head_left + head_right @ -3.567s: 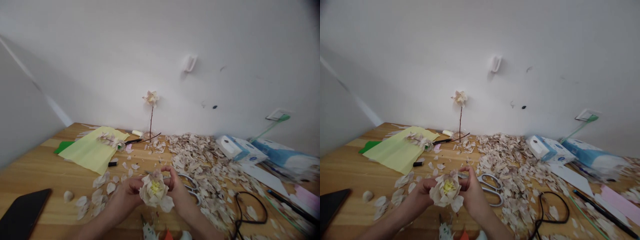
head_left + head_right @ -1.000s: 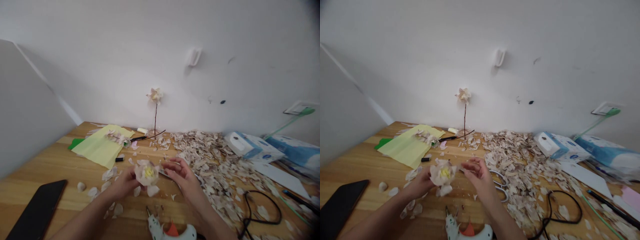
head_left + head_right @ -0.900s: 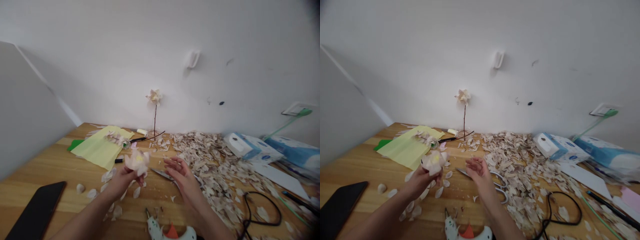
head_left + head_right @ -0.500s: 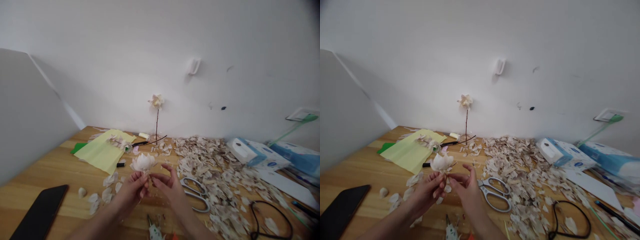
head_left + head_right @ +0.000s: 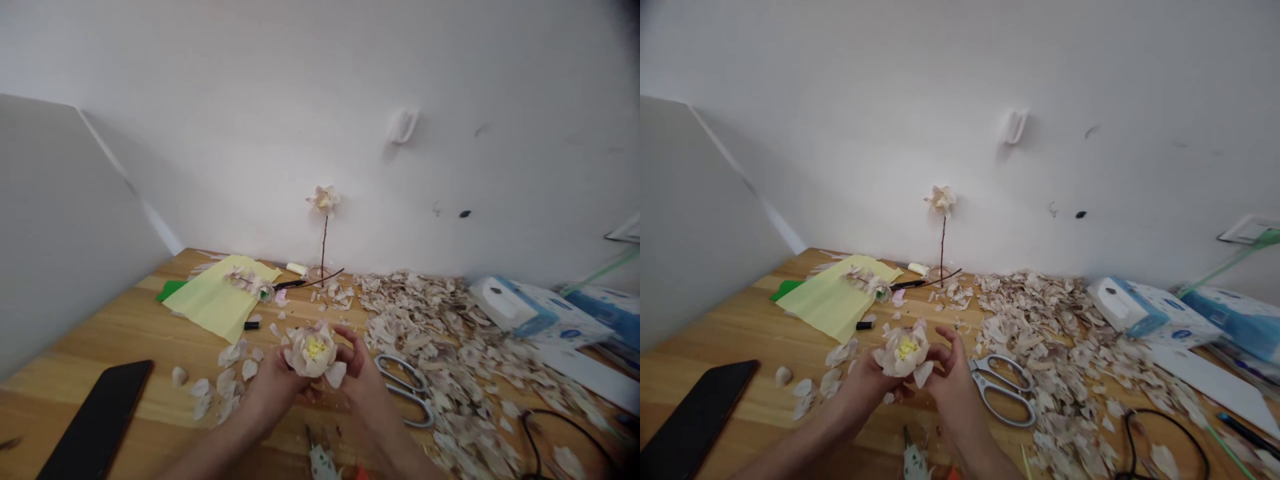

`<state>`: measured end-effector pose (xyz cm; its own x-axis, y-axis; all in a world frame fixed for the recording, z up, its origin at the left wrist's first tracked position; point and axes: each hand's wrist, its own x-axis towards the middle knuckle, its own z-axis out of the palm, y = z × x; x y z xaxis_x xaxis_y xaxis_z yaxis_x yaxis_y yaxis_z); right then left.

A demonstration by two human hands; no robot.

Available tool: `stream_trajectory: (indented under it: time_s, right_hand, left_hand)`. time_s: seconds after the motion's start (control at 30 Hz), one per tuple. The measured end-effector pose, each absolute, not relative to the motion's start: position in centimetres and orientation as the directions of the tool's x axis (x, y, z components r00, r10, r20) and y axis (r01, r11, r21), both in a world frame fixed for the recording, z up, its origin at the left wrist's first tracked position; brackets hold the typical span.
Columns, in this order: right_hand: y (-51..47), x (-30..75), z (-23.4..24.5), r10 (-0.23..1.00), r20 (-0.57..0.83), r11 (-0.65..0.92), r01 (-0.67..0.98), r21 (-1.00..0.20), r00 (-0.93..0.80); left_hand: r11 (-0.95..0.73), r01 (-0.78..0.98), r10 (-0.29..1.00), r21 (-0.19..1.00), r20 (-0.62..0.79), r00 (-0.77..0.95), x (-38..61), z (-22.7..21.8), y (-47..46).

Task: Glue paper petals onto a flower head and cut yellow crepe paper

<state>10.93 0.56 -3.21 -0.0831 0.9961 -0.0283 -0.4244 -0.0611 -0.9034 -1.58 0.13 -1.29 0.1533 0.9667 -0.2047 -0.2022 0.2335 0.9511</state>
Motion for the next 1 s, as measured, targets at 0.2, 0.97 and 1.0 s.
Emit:
stream_trajectory:
  time_s: [0.2,0.97,1.0]
  right_hand:
    - [0.5,10.5,-2.9,0.995,-0.092,-0.099,-0.393,-0.914,-0.038]
    - [0.6,10.6,-1.4,0.971,-0.164,-0.238,-0.607,-0.758,-0.176]
    - [0.6,10.8,-0.9,0.973,-0.168,-0.230,-0.612,-0.756,-0.158]
  left_hand:
    - [0.160,-0.103,0.978,0.982,-0.143,0.154,-2.2,-1.2,0.2]
    - [0.391,-0.077,0.898,0.917,-0.362,0.249,-2.7,-1.1,0.7]
    - [0.397,-0.078,0.897,0.915,-0.368,0.246,-2.6,-1.4,0.7]
